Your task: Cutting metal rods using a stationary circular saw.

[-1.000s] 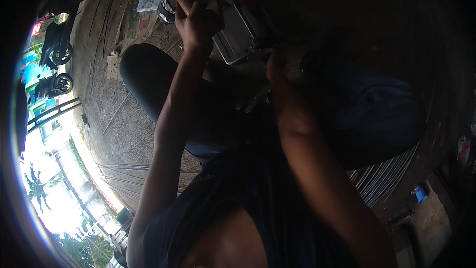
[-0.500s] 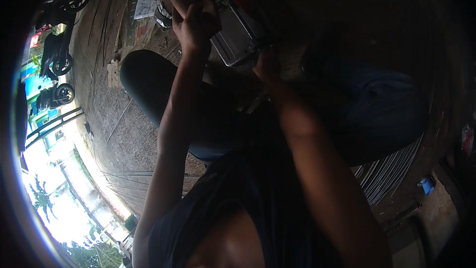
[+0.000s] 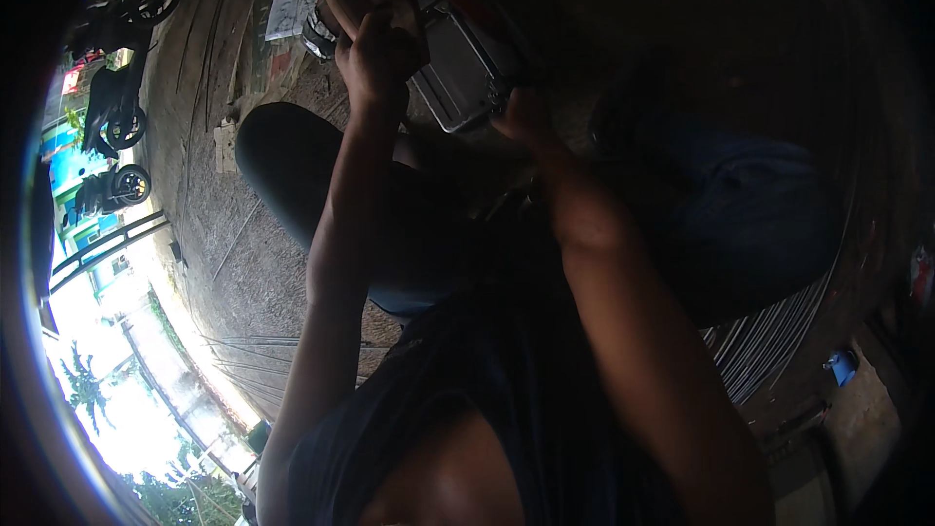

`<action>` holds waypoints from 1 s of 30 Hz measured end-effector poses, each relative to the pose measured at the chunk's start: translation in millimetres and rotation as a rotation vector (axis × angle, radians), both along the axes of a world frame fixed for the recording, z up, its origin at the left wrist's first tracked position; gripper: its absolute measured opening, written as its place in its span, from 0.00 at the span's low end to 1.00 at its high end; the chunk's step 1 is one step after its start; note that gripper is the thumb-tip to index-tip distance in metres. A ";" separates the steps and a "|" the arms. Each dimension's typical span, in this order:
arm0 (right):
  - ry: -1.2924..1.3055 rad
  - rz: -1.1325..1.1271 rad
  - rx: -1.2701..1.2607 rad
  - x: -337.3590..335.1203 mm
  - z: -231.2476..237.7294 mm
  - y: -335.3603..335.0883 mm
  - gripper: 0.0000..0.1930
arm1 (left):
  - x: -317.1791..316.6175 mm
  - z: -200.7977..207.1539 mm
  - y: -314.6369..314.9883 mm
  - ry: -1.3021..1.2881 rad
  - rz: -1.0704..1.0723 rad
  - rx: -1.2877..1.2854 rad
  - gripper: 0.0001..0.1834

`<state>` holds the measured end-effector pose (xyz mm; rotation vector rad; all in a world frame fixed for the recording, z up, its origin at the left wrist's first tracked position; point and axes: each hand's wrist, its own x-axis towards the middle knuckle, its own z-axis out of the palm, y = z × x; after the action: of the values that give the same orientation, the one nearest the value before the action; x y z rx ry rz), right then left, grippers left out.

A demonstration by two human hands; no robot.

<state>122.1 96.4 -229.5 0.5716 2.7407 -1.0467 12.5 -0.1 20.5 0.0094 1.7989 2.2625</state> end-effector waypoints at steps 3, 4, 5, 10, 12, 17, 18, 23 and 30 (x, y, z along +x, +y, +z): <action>-0.013 0.044 0.078 -2.2 -0.6 -6.9 0.30 | -4.1 3.3 -7.0 -0.019 -0.018 -0.018 0.15; -0.001 0.038 0.097 -1.3 -12.5 8.2 0.30 | -6.1 4.8 2.0 -0.007 -0.023 0.001 0.15; -0.110 0.025 -0.272 4.1 -27.5 29.0 0.29 | -5.6 8.6 12.1 -0.029 0.027 -0.004 0.15; -0.340 0.017 -0.139 -41.7 51.6 97.0 0.25 | -31.0 33.4 6.6 -0.014 -0.038 -0.241 0.08; -0.067 -0.251 0.013 -71.9 130.5 101.3 0.22 | -64.5 30.5 -15.9 -0.133 -0.004 -0.038 0.15; 0.668 -0.318 -0.217 -113.3 264.9 83.3 0.24 | -136.1 31.9 -5.3 0.640 -0.417 -0.393 0.09; 0.585 -0.255 -0.091 -118.8 291.1 69.1 0.24 | -154.3 36.4 -8.1 1.301 -0.451 -0.890 0.10; 0.378 -0.209 0.299 -146.0 315.4 25.2 0.31 | -107.0 100.9 0.0 1.448 -0.641 -0.833 0.15; 0.680 -0.271 -0.085 -154.3 277.3 20.2 0.24 | -96.1 100.6 2.1 0.935 -0.550 -0.792 0.16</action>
<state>-32.2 116.5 47.9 0.6897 3.2146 -1.6764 -83.7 2.0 121.1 1.3889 2.5344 1.0729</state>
